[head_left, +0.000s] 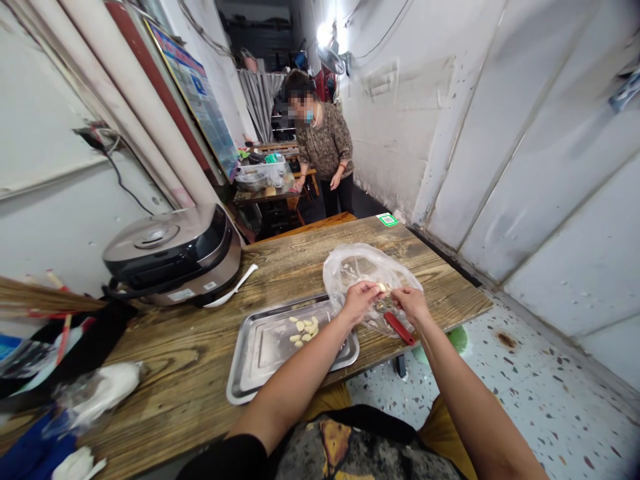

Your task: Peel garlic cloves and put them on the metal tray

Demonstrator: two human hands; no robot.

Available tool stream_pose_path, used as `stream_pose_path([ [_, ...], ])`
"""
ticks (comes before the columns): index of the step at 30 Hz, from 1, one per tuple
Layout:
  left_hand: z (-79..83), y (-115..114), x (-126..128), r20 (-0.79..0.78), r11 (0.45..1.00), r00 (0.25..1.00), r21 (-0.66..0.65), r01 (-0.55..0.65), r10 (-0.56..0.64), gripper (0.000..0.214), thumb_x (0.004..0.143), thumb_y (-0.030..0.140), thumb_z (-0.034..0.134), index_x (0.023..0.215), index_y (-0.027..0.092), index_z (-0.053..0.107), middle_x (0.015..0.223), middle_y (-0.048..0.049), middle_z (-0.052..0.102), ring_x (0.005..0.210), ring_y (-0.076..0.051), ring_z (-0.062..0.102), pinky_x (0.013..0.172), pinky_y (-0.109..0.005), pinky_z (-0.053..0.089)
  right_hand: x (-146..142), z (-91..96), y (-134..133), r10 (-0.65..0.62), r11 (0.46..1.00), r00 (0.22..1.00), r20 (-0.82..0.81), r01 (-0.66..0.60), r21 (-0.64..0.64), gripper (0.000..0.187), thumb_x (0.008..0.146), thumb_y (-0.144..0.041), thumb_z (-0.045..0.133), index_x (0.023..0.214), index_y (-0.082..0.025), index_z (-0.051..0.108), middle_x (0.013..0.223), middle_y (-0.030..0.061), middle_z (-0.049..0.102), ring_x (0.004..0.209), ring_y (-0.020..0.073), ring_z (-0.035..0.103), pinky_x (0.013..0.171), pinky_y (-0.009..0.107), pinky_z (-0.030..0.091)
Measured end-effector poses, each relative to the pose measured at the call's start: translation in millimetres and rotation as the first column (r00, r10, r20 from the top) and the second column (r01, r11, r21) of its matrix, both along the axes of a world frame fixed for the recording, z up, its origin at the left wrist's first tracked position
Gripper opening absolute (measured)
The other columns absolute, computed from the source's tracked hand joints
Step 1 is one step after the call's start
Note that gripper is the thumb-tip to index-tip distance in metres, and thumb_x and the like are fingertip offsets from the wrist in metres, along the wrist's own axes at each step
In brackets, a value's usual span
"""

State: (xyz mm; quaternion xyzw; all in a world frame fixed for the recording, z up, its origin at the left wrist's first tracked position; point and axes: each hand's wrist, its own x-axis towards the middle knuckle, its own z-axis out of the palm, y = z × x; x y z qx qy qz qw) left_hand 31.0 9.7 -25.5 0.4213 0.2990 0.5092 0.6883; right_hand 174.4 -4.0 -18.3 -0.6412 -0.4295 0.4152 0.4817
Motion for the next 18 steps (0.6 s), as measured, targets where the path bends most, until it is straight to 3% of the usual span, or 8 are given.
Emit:
stream_pose_path([
  [4, 1.4, -3.6, -4.6, 0.045, 0.994, 0.994, -0.050, 0.097, -0.095, 0.035, 0.063, 0.035, 0.072, 0.086, 0.010, 0.061, 0.085, -0.0090, 0.066, 0.072, -0.013, 0.062, 0.075, -0.030, 0.049, 6.0, -5.6, 1.8, 0.053, 0.998, 0.991, 0.119, -0.048, -0.041, 0.030, 0.064, -0.037, 0.060, 0.043, -0.017, 0.052, 0.034, -0.0017, 0.046, 0.030, 0.0074, 0.036, 0.032, 0.020, 0.026],
  [10, -8.8, -2.9, -1.5, -0.034, 0.999, 0.999, -0.044, 0.015, -0.017, 0.040, 0.060, 0.037, 0.072, 0.088, 0.010, 0.063, 0.076, -0.0050, 0.065, 0.058, -0.010, 0.056, 0.063, -0.027, 0.048, -0.3, 6.4, -0.3, 0.174, 0.942, 0.932, 0.318, -0.252, 0.223, 0.023, 0.070, -0.035, 0.054, 0.074, -0.017, 0.068, 0.062, 0.0010, 0.065, 0.053, 0.0127, 0.054, 0.047, 0.020, 0.038],
  [18, -14.5, -0.4, -3.2, -0.070, 0.999, 0.998, -0.036, 0.007, -0.009, 0.037, 0.062, 0.033, 0.071, 0.091, 0.012, 0.066, 0.071, -0.0028, 0.065, 0.055, -0.009, 0.054, 0.061, -0.026, 0.047, -4.2, 17.9, -3.3, 0.175, 0.953, 0.909, 0.379, -0.253, 0.166, 0.021, 0.068, -0.031, 0.053, 0.066, -0.015, 0.067, 0.054, 0.0006, 0.061, 0.050, 0.0126, 0.053, 0.047, 0.020, 0.037],
])
